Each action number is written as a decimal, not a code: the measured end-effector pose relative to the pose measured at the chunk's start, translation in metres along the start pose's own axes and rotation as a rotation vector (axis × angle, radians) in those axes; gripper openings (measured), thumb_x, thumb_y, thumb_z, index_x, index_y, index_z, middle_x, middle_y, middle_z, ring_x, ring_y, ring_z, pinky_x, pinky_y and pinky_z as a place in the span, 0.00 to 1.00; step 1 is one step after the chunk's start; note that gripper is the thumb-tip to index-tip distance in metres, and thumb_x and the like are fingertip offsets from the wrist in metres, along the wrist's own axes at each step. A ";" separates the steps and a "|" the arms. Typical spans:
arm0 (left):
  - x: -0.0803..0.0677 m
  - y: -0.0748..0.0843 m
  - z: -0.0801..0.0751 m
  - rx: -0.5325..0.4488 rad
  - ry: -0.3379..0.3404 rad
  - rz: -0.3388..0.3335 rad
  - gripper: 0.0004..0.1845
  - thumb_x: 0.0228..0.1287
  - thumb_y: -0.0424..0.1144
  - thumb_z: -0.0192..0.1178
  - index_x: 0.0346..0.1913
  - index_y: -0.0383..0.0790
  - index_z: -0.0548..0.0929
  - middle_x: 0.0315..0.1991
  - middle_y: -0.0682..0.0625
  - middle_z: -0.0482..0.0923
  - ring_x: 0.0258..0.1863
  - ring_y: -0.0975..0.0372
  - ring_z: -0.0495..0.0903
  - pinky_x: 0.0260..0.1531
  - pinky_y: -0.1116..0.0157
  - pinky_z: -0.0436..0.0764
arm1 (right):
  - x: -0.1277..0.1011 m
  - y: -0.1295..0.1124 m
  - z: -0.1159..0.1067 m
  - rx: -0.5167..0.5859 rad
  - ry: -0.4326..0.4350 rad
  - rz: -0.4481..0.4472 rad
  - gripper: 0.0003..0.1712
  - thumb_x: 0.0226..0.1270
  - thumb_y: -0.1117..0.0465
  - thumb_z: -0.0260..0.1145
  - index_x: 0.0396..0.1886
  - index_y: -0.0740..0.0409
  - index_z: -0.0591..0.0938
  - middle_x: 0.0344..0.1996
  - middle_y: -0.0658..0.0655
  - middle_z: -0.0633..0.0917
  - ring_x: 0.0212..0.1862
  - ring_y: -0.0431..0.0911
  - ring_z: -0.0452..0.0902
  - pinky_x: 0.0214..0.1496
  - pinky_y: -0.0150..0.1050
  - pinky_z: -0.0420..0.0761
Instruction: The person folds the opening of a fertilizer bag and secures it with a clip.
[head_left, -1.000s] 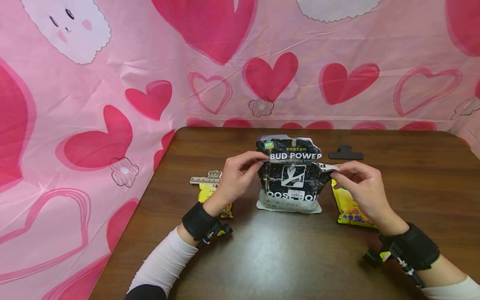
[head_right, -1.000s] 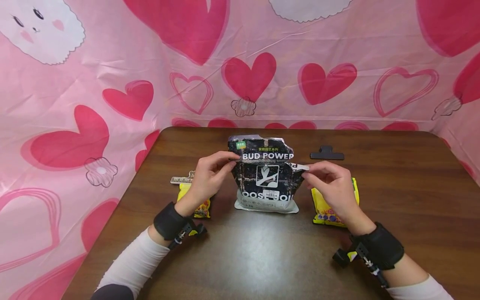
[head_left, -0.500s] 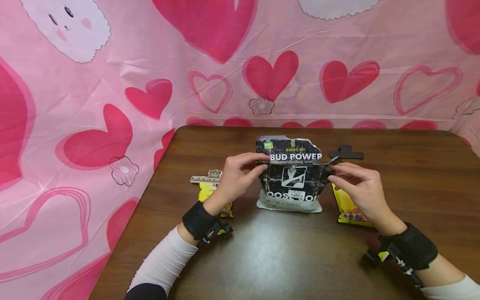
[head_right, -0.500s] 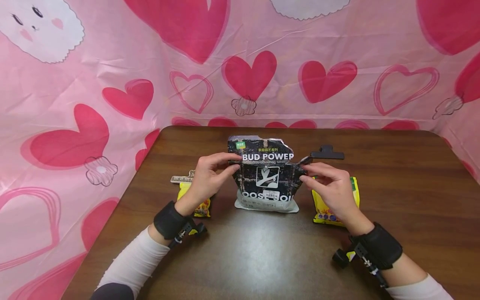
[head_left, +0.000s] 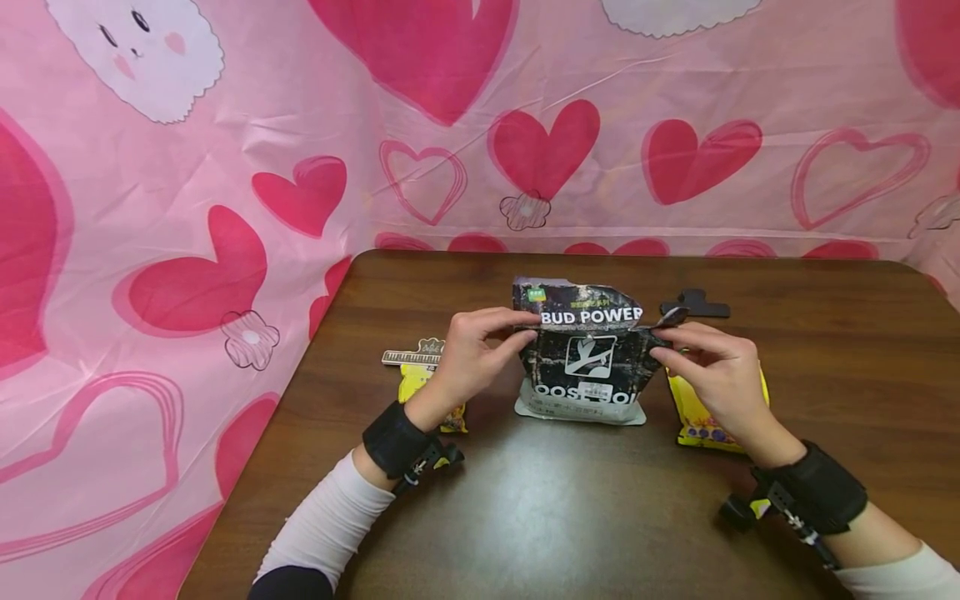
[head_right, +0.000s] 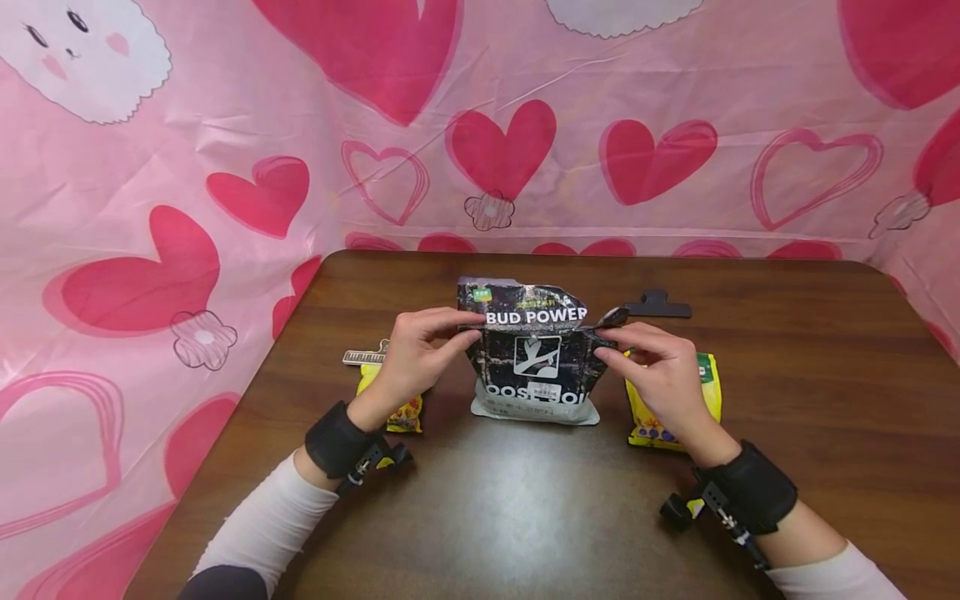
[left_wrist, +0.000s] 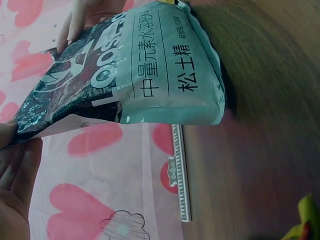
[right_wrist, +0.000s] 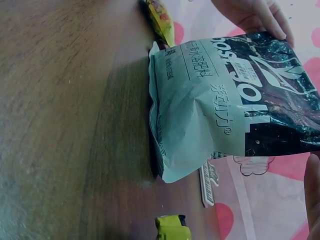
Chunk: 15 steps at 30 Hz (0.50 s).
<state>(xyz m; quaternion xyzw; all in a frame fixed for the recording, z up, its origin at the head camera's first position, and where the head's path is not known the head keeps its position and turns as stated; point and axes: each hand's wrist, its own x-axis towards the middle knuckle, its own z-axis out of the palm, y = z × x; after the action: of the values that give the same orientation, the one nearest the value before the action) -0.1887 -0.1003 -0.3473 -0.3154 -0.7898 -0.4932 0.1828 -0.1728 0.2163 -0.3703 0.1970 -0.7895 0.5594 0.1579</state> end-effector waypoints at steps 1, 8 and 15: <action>0.000 0.000 0.000 0.012 0.000 0.013 0.10 0.63 0.33 0.67 0.46 0.37 0.88 0.41 0.45 0.89 0.40 0.61 0.88 0.34 0.72 0.84 | 0.000 0.000 0.000 -0.005 -0.003 -0.004 0.16 0.56 0.79 0.69 0.45 0.72 0.86 0.36 0.41 0.86 0.26 0.40 0.78 0.30 0.23 0.79; 0.002 0.000 -0.002 0.097 0.007 0.089 0.08 0.63 0.34 0.67 0.43 0.38 0.90 0.36 0.48 0.89 0.34 0.63 0.87 0.33 0.70 0.82 | 0.003 0.001 -0.002 -0.060 -0.051 -0.021 0.21 0.57 0.78 0.69 0.52 0.65 0.85 0.30 0.42 0.83 0.24 0.40 0.78 0.27 0.25 0.78; 0.002 0.001 -0.003 0.139 0.015 0.112 0.06 0.62 0.34 0.68 0.41 0.40 0.90 0.33 0.49 0.88 0.32 0.65 0.85 0.34 0.68 0.81 | 0.005 -0.001 -0.003 -0.112 -0.090 -0.039 0.20 0.60 0.74 0.69 0.53 0.61 0.86 0.33 0.47 0.84 0.26 0.36 0.79 0.28 0.24 0.78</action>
<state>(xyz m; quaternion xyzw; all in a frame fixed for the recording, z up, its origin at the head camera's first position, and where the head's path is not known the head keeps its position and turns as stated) -0.1896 -0.1020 -0.3441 -0.3422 -0.8019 -0.4284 0.2374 -0.1764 0.2180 -0.3665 0.2283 -0.8218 0.5019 0.1439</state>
